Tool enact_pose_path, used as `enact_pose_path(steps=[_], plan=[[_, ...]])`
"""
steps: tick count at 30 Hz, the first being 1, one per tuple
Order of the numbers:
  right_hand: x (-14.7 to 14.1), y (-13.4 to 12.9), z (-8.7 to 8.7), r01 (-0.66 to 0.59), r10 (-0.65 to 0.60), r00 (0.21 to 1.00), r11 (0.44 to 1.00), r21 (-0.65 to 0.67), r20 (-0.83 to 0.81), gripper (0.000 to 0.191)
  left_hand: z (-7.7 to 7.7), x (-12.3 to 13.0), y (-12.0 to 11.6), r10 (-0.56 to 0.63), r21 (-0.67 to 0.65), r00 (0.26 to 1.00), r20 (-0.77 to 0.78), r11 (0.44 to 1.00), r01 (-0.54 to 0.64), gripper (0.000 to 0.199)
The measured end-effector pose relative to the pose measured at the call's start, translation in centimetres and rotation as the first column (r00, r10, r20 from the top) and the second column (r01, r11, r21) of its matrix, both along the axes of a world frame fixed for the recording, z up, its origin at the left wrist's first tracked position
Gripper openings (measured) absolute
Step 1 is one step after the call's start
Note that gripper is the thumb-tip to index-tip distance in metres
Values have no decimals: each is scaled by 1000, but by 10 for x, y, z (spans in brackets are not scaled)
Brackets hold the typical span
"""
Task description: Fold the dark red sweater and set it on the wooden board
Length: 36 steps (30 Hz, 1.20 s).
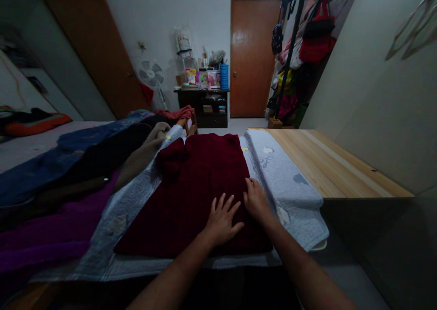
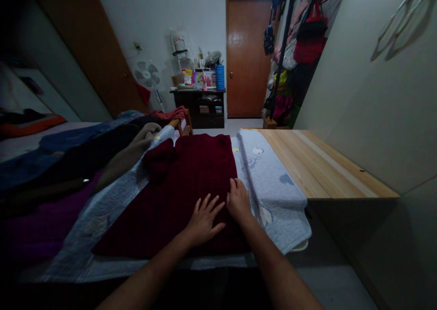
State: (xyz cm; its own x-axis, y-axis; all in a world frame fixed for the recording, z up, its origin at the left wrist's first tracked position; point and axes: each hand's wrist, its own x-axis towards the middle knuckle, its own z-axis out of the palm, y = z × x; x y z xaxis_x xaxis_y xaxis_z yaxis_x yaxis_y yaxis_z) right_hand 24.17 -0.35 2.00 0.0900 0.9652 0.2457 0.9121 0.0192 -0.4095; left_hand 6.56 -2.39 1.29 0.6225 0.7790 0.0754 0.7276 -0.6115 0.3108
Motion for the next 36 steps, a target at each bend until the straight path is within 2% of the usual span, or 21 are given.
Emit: enact_pose_path(steps=[5,10,12,13,14,16,19,21,23,26,27,28,32,34,36], plan=[[-13,14,-17,-105,115,991,985,-134,73,57,-4,-3,-2,18,-3,998,57,1000,-18,64],[-6,18,-25,-163,177,982,969,-188,60,61,-9,-8,-4,53,-45,982,181,998,-46,48],[3,21,-23,-217,223,975,958,-188,11,58,-7,-12,0,173,-86,939,296,984,-155,37],[7,23,-23,-235,235,972,957,-172,-17,56,-5,-14,2,268,-127,891,366,963,-237,34],[11,24,-23,-240,237,971,959,-148,-41,55,-2,-16,5,371,-198,821,434,928,-316,34],[16,26,-25,-219,214,975,971,-98,-63,54,4,-21,12,577,-426,636,513,814,-396,45],[17,25,-34,-190,188,982,979,-78,-31,55,13,-27,16,797,-754,398,455,582,-304,61],[15,23,-40,-188,187,982,979,-78,-11,55,18,-28,13,867,-859,321,381,460,-224,58],[14,22,-44,-191,190,982,979,-71,-21,55,22,-26,7,875,-909,320,363,409,-86,47],[19,24,-46,-205,197,972,977,-53,-127,54,25,-19,-1,824,-900,360,436,400,176,36],[22,25,-46,-205,193,964,978,-50,-186,53,26,-17,-3,806,-886,368,463,406,224,35],[25,26,-46,-203,185,951,978,-48,-249,53,26,-14,-4,791,-874,372,485,423,239,36],[33,23,-47,-204,170,890,978,-37,-422,56,29,-2,-3,738,-828,383,555,536,168,37],[33,22,-47,-198,166,881,980,-27,-443,57,31,3,-1,737,-823,371,565,537,185,37],[32,21,-47,-183,154,883,983,-23,-443,57,35,7,1,761,-837,349,547,487,251,38]])
